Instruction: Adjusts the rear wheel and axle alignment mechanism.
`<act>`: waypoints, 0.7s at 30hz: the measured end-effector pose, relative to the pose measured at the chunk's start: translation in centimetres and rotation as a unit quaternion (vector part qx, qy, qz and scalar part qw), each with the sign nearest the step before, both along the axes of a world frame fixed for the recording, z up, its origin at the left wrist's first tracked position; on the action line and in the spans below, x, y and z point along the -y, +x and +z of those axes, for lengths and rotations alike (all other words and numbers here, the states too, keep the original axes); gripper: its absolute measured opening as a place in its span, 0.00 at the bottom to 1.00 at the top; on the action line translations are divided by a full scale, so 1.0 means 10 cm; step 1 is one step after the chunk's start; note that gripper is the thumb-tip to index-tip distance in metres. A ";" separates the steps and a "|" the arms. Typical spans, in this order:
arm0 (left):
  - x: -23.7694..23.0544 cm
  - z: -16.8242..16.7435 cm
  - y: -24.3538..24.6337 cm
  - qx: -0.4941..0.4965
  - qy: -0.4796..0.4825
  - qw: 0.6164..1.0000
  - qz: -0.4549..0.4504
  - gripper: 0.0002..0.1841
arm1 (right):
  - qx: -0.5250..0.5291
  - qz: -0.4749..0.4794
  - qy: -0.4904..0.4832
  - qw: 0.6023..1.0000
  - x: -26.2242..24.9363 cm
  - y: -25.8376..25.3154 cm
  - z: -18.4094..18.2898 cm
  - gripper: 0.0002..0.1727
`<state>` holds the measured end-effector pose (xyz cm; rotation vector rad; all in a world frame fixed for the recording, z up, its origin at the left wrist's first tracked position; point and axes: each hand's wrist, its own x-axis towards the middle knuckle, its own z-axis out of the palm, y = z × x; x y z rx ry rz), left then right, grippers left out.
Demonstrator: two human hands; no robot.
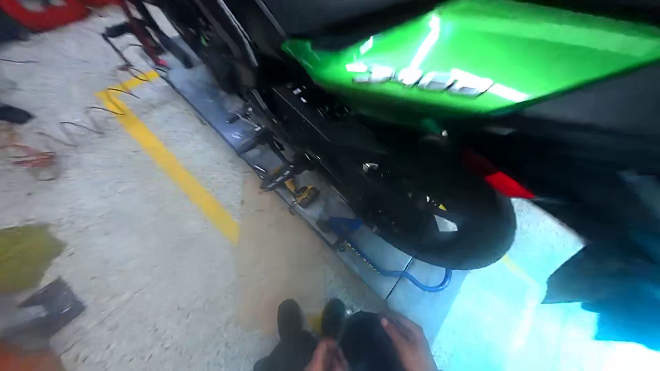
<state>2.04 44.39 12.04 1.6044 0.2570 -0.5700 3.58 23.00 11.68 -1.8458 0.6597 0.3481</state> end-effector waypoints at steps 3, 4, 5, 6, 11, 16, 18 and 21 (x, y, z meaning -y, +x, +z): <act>0.03 -0.85 0.83 0.133 0.123 0.983 0.030 0.19 | 0.154 -0.009 -0.238 0.959 -0.03 0.58 -0.80 0.13; 0.09 -1.12 1.14 0.192 0.153 0.969 0.035 0.19 | 0.237 0.004 -0.346 0.908 0.07 0.80 -0.99 0.14; 0.14 -1.38 1.40 0.244 0.163 0.955 0.045 0.19 | 0.313 0.005 -0.418 0.853 0.20 1.01 -1.15 0.13; 0.19 -1.61 1.61 0.277 0.153 0.946 0.064 0.17 | 0.370 0.003 -0.455 0.810 0.33 1.20 -1.27 0.11; 0.10 -2.44 1.80 0.229 0.007 0.966 0.116 0.04 | 0.478 0.010 -0.545 0.689 0.62 1.69 -1.75 0.29; -0.18 -3.03 1.85 0.262 -0.043 0.961 0.071 0.07 | 0.507 0.049 -0.629 0.588 0.72 1.89 -1.97 0.25; -0.24 -3.18 1.96 0.293 -0.041 0.953 0.069 0.08 | 0.498 0.072 -0.644 0.576 0.70 1.94 -1.97 0.27; -0.30 -3.25 2.06 0.307 -0.038 0.948 0.073 0.09 | 0.457 0.095 -0.662 0.587 0.63 1.96 -1.96 0.31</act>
